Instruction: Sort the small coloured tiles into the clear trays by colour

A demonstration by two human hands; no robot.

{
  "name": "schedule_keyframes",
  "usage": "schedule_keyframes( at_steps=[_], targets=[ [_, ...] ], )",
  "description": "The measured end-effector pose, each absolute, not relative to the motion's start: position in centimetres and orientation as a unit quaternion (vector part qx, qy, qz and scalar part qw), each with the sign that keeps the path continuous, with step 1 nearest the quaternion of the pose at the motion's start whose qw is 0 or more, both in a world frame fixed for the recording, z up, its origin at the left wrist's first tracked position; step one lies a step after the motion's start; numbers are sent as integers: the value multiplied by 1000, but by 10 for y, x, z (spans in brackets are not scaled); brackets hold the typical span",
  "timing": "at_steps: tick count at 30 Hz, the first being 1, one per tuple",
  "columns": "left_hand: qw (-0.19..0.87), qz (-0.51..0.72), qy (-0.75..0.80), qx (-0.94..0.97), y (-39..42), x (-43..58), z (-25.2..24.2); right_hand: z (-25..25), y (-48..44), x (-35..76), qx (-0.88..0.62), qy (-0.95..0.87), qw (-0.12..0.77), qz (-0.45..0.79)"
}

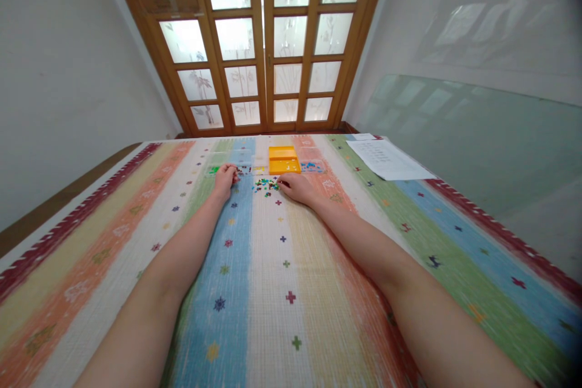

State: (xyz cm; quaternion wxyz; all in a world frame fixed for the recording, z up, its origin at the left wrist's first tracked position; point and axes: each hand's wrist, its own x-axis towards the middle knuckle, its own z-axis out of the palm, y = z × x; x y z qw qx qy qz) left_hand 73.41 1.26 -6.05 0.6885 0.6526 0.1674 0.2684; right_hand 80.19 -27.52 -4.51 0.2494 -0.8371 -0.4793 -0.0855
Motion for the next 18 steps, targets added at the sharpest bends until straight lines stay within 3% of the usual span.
schedule_keyframes(
  at_steps=[7, 18],
  targets=[
    [685, 295, 186, 640, 17, 733, -60, -43, -276, 801, -838, -481, 247, -79],
    [675, 234, 171, 679, 16, 732, -58, -41, -277, 799, -835, -492, 233, -79]
  ],
)
